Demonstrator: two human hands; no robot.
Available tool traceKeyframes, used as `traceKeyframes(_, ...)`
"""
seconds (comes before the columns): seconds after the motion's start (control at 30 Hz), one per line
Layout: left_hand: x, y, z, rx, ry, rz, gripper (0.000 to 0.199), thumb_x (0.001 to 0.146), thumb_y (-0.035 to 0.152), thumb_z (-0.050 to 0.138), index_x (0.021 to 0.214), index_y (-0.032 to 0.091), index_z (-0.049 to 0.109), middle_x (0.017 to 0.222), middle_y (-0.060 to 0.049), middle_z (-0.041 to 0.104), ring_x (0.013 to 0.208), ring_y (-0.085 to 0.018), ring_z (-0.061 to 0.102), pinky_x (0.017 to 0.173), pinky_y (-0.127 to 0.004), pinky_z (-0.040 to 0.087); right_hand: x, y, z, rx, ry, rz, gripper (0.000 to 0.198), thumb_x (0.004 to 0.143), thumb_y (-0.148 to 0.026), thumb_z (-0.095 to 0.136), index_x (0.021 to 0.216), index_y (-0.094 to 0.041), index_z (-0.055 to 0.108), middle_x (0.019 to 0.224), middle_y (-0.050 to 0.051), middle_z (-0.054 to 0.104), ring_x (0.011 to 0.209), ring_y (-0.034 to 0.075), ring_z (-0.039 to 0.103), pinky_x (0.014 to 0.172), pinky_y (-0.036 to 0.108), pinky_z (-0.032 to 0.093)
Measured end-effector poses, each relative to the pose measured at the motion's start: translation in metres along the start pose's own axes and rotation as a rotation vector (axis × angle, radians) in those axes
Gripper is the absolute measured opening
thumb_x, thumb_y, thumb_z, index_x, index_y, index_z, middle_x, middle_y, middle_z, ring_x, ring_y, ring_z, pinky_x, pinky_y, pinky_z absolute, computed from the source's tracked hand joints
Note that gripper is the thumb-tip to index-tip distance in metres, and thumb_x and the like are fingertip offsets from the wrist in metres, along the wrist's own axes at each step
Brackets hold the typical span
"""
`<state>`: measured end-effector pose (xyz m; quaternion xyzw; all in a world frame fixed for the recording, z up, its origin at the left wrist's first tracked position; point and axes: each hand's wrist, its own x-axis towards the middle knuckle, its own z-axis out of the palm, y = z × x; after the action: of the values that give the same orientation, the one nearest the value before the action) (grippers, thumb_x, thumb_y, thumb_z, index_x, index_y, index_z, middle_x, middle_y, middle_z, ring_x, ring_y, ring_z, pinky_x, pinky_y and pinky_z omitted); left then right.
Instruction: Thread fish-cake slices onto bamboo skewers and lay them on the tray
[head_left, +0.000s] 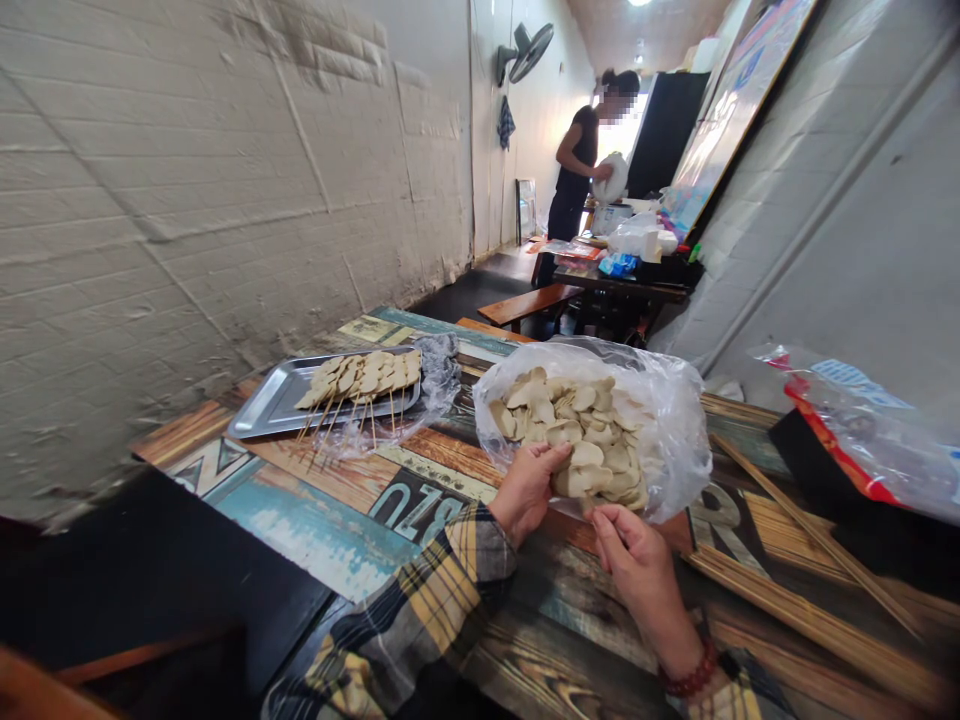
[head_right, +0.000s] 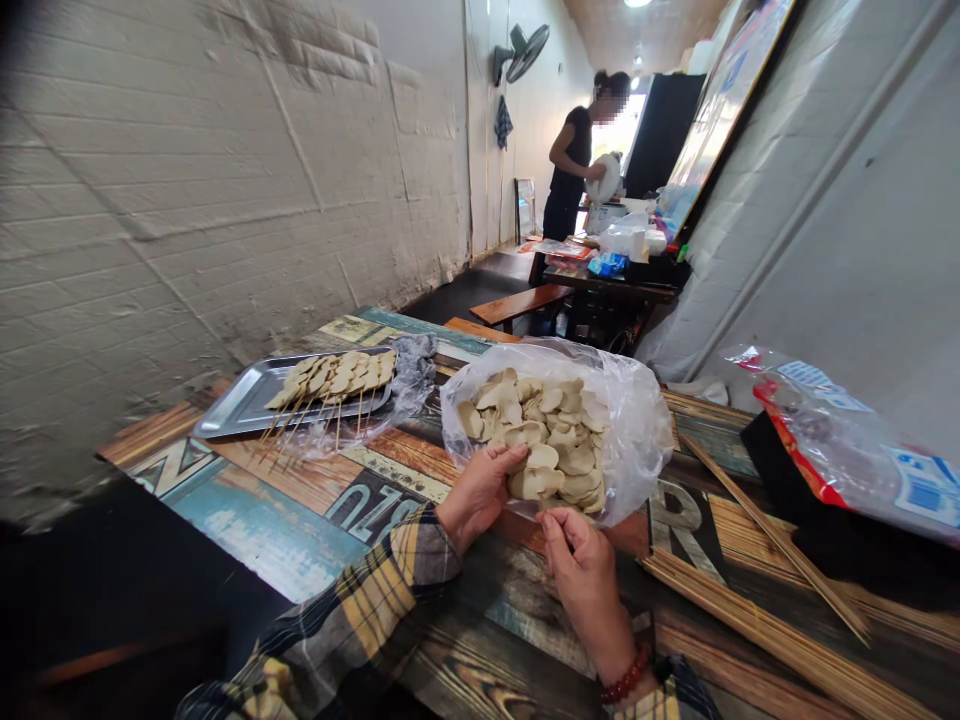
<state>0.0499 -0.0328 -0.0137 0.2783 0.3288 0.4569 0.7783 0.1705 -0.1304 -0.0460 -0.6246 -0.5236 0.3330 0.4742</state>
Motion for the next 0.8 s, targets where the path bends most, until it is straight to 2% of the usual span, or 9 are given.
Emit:
traceKeyframes(0.33,-0.002,0.003,0.002,0.010,-0.015,0.001,0.039,0.053,0.040,0.086,0.074,0.012,0.069,0.068,-0.006,0.069,0.062,-0.016,0.063,0.062,-0.027,0.047,0.000,-0.008,-0.001,0.004,0.011,0.004,0.043,0.087,-0.057,0.050,0.081,-0.017,0.065,0.046,-0.006,0.044,0.043,0.012,0.040,0.045,0.025,0.029)
traceKeyframes(0.57,0.003,0.011,-0.003,-0.035,0.004,0.076,0.047,0.055,0.047,0.084,0.084,0.013,0.070,0.075,-0.006,0.070,0.071,-0.017,0.065,0.064,-0.025,0.047,0.000,-0.001,0.001,0.022,-0.042,0.006,0.040,0.088,-0.054,0.049,0.082,-0.017,0.064,0.047,-0.006,0.043,0.044,0.012,0.040,0.046,0.024,0.030)
traceKeyframes(0.8,0.005,0.009,-0.007,0.032,0.064,0.081,0.042,0.052,0.045,0.086,0.073,0.012,0.069,0.064,-0.002,0.064,0.059,-0.012,0.057,0.057,-0.023,0.041,-0.001,0.000,0.002,-0.001,-0.045,0.003,0.040,0.088,-0.053,0.049,0.082,-0.017,0.065,0.049,-0.005,0.045,0.046,0.013,0.042,0.048,0.024,0.032)
